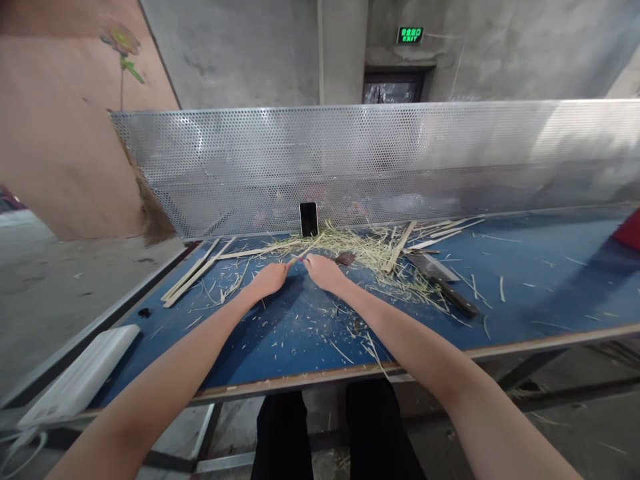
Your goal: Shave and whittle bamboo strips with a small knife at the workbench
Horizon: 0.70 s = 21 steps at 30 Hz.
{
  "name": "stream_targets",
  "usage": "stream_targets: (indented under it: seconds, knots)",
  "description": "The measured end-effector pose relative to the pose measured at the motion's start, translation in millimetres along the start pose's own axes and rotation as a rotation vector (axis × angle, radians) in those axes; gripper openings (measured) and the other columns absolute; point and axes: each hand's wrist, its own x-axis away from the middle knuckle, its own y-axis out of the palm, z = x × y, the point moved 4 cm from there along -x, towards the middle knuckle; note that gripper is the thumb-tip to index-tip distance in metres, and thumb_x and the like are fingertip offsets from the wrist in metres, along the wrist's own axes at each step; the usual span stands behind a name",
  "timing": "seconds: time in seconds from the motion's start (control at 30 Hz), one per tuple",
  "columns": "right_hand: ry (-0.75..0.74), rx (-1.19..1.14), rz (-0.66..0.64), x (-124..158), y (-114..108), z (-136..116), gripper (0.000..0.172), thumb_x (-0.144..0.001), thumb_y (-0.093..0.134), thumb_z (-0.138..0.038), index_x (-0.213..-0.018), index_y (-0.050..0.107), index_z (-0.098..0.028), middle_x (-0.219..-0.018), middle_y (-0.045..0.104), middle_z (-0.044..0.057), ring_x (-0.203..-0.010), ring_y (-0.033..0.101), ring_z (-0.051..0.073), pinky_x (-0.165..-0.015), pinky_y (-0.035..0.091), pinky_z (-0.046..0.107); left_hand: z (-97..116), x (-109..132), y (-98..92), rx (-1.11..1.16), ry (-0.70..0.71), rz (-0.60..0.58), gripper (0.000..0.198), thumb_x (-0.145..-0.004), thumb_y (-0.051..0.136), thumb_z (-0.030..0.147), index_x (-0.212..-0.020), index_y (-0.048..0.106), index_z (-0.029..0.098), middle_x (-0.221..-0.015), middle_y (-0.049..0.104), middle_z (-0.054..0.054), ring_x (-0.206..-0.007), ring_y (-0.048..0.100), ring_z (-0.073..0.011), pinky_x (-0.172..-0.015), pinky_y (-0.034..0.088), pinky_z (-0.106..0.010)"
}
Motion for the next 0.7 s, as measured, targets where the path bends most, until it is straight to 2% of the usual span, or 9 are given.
stream_targets:
  seconds: [0.1,0.23,0.33,0.43,0.57,0.7]
  knots:
    - [0.057,-0.022,0.082,5.8,-6.9,1.3,0.027,-0.112,0.041,-0.037,-0.104,0.06,-0.02,-0.096,0.073,0.011,-0.084,0.067,0.025,-0.069,0.036,0.031,-0.1,0.1,-3.6,0.074,0.0,0.028,0.055,-0.113,0.026,0.036,-0.094,0.072,0.014,-0.097,0.077,-0.019,-0.092,0.075,-0.0284,-0.082,0.049,-0.034]
    - [0.117,-0.149,0.244,10.1,-17.7,10.8,0.023,-0.11,0.044,-0.04,-0.108,0.058,-0.021,-0.086,0.07,0.007,-0.077,0.065,0.025,-0.069,0.038,0.031,4.8,8.1,-24.9,0.237,0.018,0.209,0.048,-0.113,0.031,0.04,-0.09,0.067,0.018,-0.085,0.074,-0.011,-0.081,0.071,-0.0239,-0.073,0.044,-0.03]
    - [0.067,-0.286,0.397,13.5,-27.4,15.0,0.025,-0.109,0.043,-0.044,-0.104,0.055,-0.023,-0.079,0.065,0.003,-0.071,0.061,0.023,-0.068,0.039,0.031,10.0,16.6,-38.8,0.307,0.009,0.301,0.044,-0.112,0.035,0.049,-0.095,0.065,0.02,-0.075,0.068,-0.006,-0.068,0.065,-0.0215,-0.064,0.038,-0.029]
    - [-0.01,-0.376,0.488,18.3,-35.2,12.7,0.028,-0.108,0.042,-0.049,-0.099,0.053,-0.025,-0.074,0.059,0.001,-0.068,0.057,0.021,-0.067,0.04,0.031,15.4,22.9,-44.9,0.288,0.016,0.348,0.035,-0.11,0.044,0.048,-0.105,0.064,0.02,-0.076,0.068,-0.005,-0.068,0.064,-0.0215,-0.063,0.037,-0.029]
    - [-0.077,-0.417,0.48,22.5,-38.5,4.9,0.028,-0.108,0.042,-0.048,-0.094,0.049,-0.025,-0.069,0.052,-0.001,-0.064,0.052,0.02,-0.066,0.039,0.031,20.3,25.4,-43.4,0.225,0.055,0.351,0.028,-0.108,0.05,0.04,-0.119,0.065,0.02,-0.088,0.073,-0.008,-0.078,0.069,-0.0246,-0.069,0.043,-0.03]
    - [-0.11,-0.426,0.446,23.4,-38.4,1.0,0.027,-0.108,0.043,-0.046,-0.091,0.047,-0.025,-0.068,0.049,-0.001,-0.063,0.05,0.019,-0.065,0.038,0.031,21.5,24.1,-38.2,0.181,0.091,0.341,0.025,-0.108,0.047,0.03,-0.121,0.066,0.02,-0.096,0.075,-0.01,-0.083,0.07,-0.0262,-0.072,0.045,-0.032]
